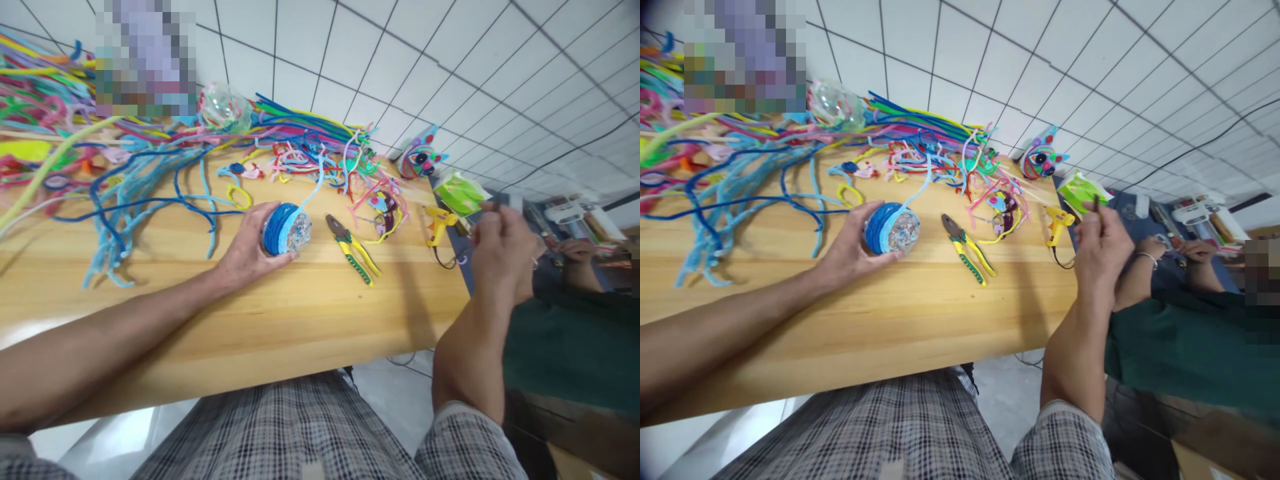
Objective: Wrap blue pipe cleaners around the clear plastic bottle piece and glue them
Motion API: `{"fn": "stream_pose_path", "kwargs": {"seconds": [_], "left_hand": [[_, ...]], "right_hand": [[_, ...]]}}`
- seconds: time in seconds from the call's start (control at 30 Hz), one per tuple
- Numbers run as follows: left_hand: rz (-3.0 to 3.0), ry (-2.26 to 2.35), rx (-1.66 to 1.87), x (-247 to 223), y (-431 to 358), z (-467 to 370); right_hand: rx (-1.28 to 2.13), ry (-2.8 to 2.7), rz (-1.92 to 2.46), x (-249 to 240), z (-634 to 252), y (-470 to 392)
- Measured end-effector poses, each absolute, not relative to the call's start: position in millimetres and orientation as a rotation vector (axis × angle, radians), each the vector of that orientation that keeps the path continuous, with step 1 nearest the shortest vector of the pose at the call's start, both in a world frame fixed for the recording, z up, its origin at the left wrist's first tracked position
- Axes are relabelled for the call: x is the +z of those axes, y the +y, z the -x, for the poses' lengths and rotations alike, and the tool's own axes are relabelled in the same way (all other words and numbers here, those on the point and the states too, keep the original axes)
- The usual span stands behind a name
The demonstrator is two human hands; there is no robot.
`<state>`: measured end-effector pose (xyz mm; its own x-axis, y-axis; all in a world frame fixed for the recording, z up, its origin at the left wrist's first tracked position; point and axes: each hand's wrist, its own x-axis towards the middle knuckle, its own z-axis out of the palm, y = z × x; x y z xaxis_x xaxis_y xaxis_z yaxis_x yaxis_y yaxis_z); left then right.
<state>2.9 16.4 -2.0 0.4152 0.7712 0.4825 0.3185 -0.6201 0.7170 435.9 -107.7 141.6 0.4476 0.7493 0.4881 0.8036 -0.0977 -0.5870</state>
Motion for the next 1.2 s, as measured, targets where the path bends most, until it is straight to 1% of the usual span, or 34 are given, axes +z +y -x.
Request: {"fn": "stream_pose_path", "kwargs": {"seconds": [0.03,0.07,0.23,0.3,0.53,0.77,1.2], "left_hand": [[-2.135,0.917,1.128,-2.3,16.4,-3.2],[-2.124,0.917,1.126,-2.4,16.3,-3.5],[-2.122,0.940,1.114,-2.2,16.2,-4.9],[-2.133,0.935,1.126,-3.0,16.3,-5.6],[-2.154,0.850,1.209,-4.6,16.5,-8.3],[-2.196,0.874,1.165,-2.9,17.0,-7.8],[-2.220,0.827,1.201,-4.9,17.3,-8.0]], "right_hand": [[-0.152,-1.294,1.823,141.6,-413.3,-105.1],[-0.086,-1.354,1.805,139.3,-389.8,-102.3],[0.718,-1.515,1.630,110.2,-289.2,-86.9],[0.861,-1.586,1.603,100.7,-266.5,-79.5],[0.732,-1.729,1.598,88.3,-248.9,-65.8],[0.647,-1.736,1.599,82.4,-245.4,-64.6],[0.643,-1.751,1.609,77.3,-245.9,-54.9]]}}
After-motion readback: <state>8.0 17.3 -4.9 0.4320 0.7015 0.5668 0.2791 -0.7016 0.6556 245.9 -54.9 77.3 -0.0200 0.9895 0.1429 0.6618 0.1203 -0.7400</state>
